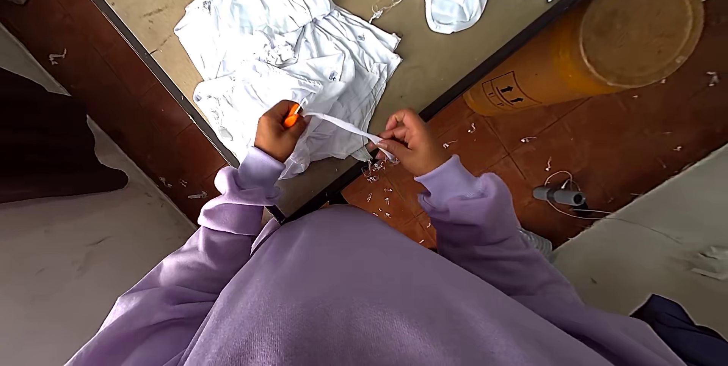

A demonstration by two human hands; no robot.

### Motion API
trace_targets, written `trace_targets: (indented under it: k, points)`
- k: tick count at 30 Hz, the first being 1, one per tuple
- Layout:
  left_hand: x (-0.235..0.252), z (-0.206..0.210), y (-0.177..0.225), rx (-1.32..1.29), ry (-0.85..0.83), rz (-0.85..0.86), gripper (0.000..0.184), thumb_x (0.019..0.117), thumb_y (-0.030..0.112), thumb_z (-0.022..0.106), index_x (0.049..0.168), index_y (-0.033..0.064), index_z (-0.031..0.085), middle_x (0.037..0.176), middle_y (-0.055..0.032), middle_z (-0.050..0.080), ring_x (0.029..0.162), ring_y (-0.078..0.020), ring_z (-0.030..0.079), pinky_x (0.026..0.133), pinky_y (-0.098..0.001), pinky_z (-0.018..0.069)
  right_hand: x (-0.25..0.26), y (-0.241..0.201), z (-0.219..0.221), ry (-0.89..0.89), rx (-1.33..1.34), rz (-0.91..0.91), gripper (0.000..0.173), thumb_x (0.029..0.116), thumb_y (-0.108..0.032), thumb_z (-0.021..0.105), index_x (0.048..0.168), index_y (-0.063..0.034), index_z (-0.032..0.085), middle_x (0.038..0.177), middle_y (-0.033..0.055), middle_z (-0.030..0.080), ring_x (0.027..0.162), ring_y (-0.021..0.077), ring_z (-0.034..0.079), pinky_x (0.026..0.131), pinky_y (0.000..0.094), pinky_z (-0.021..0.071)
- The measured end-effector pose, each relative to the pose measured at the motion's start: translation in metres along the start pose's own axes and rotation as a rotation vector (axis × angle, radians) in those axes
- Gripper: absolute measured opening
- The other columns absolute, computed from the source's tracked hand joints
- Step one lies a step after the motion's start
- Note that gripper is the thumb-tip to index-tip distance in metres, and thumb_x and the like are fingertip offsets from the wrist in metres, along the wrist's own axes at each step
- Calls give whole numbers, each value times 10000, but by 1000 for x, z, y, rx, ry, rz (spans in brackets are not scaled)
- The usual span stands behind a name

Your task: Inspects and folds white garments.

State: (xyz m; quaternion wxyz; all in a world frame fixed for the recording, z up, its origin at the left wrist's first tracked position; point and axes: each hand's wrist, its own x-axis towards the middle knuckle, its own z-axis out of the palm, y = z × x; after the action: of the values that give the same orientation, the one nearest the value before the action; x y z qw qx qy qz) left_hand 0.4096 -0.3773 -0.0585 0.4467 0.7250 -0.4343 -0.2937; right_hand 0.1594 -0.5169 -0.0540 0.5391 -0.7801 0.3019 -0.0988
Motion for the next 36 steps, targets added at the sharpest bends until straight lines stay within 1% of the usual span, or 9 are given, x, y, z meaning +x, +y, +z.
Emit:
trace_targets:
  k: [2,4,5,7,9,14,28,33,36]
  points:
    - [7,-7,1,4,98,26,195,945,120,644,1016,-61,656,759,-39,600,633,-18,521,625,-202,459,-8,-6,5,-34,178,-125,89,934,22,574,1016,-3,548,908,37,719,758,41,684,712,224,581]
    - [9,-11,8,143,119,23,282,962,170,662,1100,-76,647,852,-142,661,717,-169,613,711,-349,526,-9,-13,14,-46,293,-200,132,894,54,571,895,-9,687,923,-5,745,823,3,688,771,197,581]
    - [7,-13,15,210,100,36,364,971,207,670,1164,-97,620,938,-214,675,814,-282,653,791,-458,542,-9,-18,19,-48,346,-204,152,888,66,588,909,4,724,958,6,759,845,12,702,795,204,593]
    - [-2,-13,26,290,62,120,480,978,310,653,1218,-101,593,1016,-252,671,914,-370,658,857,-531,529,-11,-31,25,-45,436,-150,233,891,87,623,1106,64,709,1152,91,740,869,62,734,809,239,623]
    - [-18,-14,38,294,-46,217,463,996,351,605,1159,-80,649,956,-213,693,873,-338,673,815,-509,545,-10,-39,28,-44,459,-139,403,876,107,623,1279,93,630,1345,153,646,882,80,738,796,242,627]
    - [-46,-2,47,243,-334,276,392,984,321,613,1059,-46,727,888,-175,709,850,-317,695,807,-496,558,-5,-46,28,-48,382,-189,508,866,111,654,1368,83,581,1442,184,562,801,26,702,730,187,604]
    - [-45,16,38,178,-289,315,310,1003,264,618,932,-12,741,786,-129,714,706,-253,696,656,-458,564,-4,-58,31,-100,265,-154,566,850,136,650,1400,16,592,1475,172,539,664,-31,608,627,133,543]
    - [-45,12,42,173,-357,250,341,1024,269,567,1012,-34,723,837,-154,705,751,-272,694,710,-469,568,-4,-58,31,-122,296,-141,581,851,131,662,1416,30,569,1497,179,516,686,-21,634,649,143,562]
    - [-43,20,39,156,-274,375,343,1003,265,612,829,-24,676,704,-124,647,648,-247,656,608,-421,539,-4,-58,34,-142,293,-143,588,859,110,677,1429,30,556,1492,174,523,774,-6,669,694,147,572]
